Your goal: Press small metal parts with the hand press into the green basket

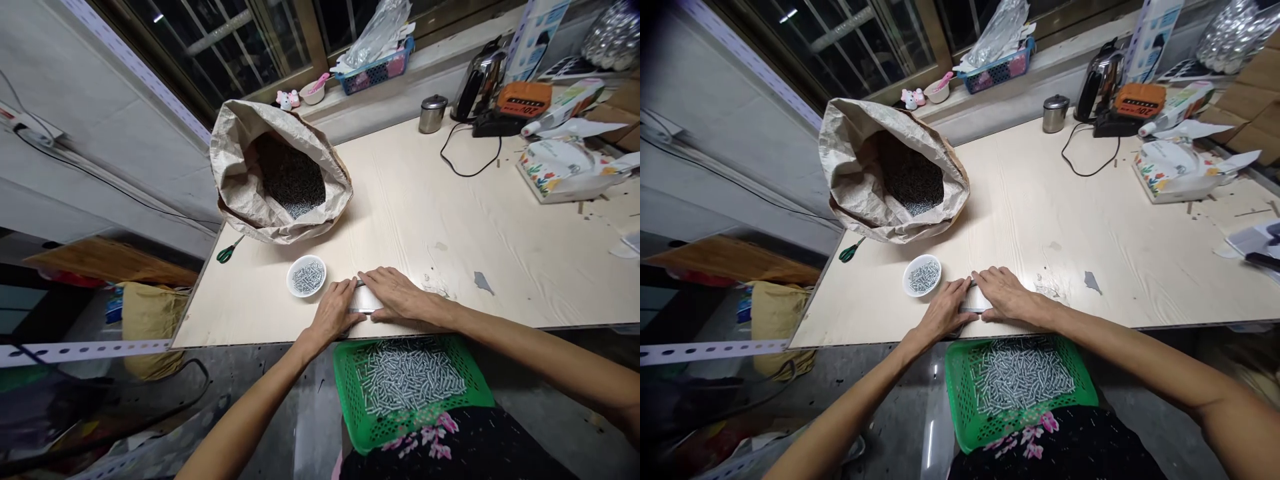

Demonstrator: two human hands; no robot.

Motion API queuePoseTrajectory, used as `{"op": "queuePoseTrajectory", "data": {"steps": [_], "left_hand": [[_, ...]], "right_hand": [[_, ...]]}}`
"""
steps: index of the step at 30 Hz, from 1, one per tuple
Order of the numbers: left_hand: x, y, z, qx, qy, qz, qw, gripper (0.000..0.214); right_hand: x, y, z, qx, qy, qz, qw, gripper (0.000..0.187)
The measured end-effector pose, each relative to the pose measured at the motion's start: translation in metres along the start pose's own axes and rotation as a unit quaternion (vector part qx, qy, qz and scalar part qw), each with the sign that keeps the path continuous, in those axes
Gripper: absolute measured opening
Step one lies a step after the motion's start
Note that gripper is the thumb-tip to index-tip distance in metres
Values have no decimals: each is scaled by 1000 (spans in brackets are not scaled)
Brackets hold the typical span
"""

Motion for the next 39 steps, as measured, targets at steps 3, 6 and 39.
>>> {"op": "queuePoseTrajectory", "data": {"steps": [3, 6, 39], "left_hand": [[7, 1, -4, 20, -8, -10, 1000, 71], [7, 0, -3, 18, -17, -11, 1000, 53], [-57, 21, 10, 102, 195, 230, 948, 18]], "right_hand": [[-3, 7, 2, -20, -25, -24, 999, 61], [-3, 6, -2, -35, -15, -28, 999, 38], [31, -13, 45, -144, -47, 67, 986, 19]]}}
Point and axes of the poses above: each hand's wrist, its own x-axis towards the middle knuckle, its own y-axis out of the back of the hand, z = x × y, the point moved 6 cm from there along x, towards the middle knuckle, and after that the axes turned 4 degrees about z, right-handed, at the moved point
